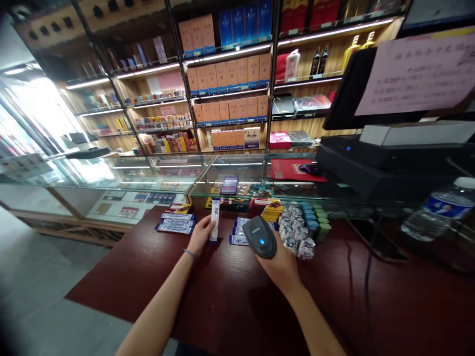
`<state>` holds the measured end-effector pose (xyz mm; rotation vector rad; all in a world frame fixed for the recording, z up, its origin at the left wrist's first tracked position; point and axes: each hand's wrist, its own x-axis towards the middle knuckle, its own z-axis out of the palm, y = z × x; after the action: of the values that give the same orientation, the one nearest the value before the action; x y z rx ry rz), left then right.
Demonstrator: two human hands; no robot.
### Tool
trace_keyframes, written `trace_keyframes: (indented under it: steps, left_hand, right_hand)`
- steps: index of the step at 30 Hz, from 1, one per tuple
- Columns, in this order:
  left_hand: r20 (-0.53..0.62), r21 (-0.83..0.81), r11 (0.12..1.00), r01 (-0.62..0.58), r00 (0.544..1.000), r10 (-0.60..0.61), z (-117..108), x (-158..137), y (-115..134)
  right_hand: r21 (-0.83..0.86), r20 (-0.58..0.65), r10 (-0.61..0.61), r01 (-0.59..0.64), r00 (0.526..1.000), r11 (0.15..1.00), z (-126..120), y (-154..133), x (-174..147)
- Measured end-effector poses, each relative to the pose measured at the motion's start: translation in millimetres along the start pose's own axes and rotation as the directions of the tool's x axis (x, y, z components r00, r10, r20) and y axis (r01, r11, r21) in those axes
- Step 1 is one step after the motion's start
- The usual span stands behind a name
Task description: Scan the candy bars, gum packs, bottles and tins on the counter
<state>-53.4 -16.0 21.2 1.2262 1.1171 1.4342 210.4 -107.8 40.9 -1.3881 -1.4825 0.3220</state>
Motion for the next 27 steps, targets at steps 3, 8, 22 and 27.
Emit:
trace_keyframes:
  steps: [3,8,22,27]
  left_hand:
    - [0.009,0.212,0.977,-0.007,1.0,0.006,-16,0,3]
    - [0.057,0.389,0.92,-0.045,0.998,0.025,-28,0,13]
    - [0.067,0.253,0.967,-0.005,0.998,-0.013,-21,-2,13]
    - [0.089,0.049,0.997,0.052,0.994,-0.056,-7,-8,5]
  right_hand:
    - [-0.223,0.173,-0.01,0.049,0.985,0.974,-6,-7,-2]
    - [-0.288,0.365,-0.114,0.229,0.924,0.93,-6,-7,-5]
    - [-0.057,0.335,0.02,-0.001,0.942,0.998,-9,-7,0]
    - [0.154,0.036,0.095,-0.099,0.995,0.983,-13,-10,7]
